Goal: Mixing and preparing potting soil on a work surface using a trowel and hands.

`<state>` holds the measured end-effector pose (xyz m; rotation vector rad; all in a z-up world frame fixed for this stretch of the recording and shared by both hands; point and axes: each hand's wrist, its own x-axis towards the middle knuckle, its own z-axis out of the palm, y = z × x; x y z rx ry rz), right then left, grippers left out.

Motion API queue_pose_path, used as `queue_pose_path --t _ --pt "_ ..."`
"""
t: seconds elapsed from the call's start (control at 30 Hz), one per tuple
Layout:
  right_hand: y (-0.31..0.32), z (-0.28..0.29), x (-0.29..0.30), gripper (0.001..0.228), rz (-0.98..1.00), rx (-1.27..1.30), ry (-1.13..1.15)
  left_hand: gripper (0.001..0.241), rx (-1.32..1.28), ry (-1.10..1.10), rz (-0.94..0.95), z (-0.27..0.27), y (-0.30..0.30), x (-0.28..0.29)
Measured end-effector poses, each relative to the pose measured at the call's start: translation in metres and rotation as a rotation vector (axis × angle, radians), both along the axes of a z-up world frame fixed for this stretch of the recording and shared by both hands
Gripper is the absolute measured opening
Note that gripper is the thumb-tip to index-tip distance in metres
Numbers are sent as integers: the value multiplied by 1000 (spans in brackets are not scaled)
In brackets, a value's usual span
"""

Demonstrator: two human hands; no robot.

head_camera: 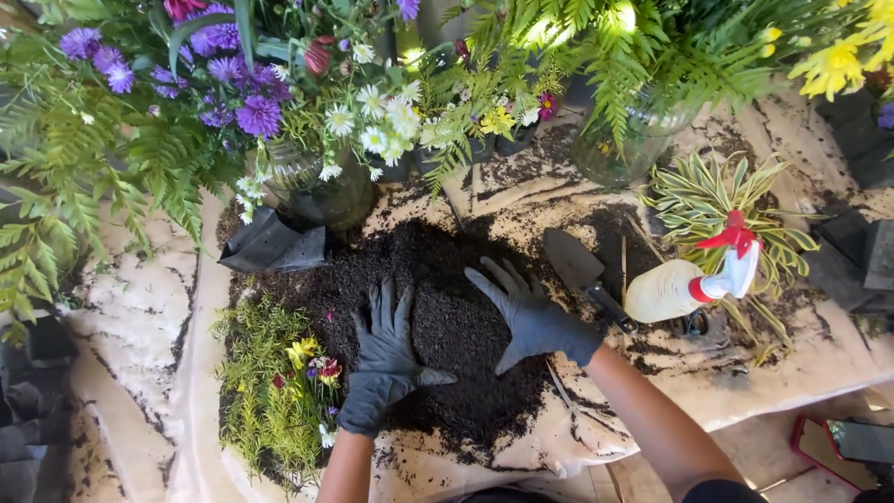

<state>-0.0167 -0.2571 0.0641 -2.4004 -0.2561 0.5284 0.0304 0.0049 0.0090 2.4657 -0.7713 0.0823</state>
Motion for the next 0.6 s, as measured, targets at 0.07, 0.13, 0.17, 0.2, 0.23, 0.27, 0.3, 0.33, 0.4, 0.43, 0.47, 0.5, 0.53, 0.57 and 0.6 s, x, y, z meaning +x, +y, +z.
queue_pose_path --t 0.07,0.13,0.17,0.2,0.23,0.27,0.3,0.33,0.4,0.43,0.47,0.5,0.53,0.57,0.6 --pt "-7 -52 -1 168 -49 -349 -106 114 144 -161 11 -23 -7 6" --pt "-3 -64 -5 165 -127 -259 -196 138 183 -61 -28 -33 -6 17" --pt "1 -71 -8 163 -208 -162 -284 164 229 40 -69 -39 -4 22" --pt "8 -66 -10 163 -208 -159 -282 164 232 42 -70 -44 -4 22" --pt "14 -60 -9 149 -257 -102 -320 158 214 67 -74 -49 -5 23" --pt "19 -54 -9 137 -306 -45 -358 152 197 92 -79 -54 -6 25" --pt "22 -61 -6 137 -304 -45 -361 152 196 90 -76 -23 -11 18" --pt "24 -69 -4 134 -363 -131 -366 112 217 110 -63 7 -15 10" --pt "27 -71 -5 131 -422 -217 -361 74 240 140 -52 41 -23 1" --pt "27 -65 -5 124 -476 -21 -286 63 17 304 49 46 -26 2" --pt "27 -59 -6 117 -526 175 -210 63 -208 464 151 52 -29 3" --pt "29 -57 -5 117 -526 177 -209 63 -206 464 152 27 -23 9" --pt "31 -55 -4 89 -511 343 -337 65 -179 333 3 2 -17 15" --pt "33 -53 -4 65 -495 508 -462 105 -152 202 -144 -24 -11 20" --pt "33 -38 -3 65 -496 509 -459 105 -150 205 -144 14 -19 20"
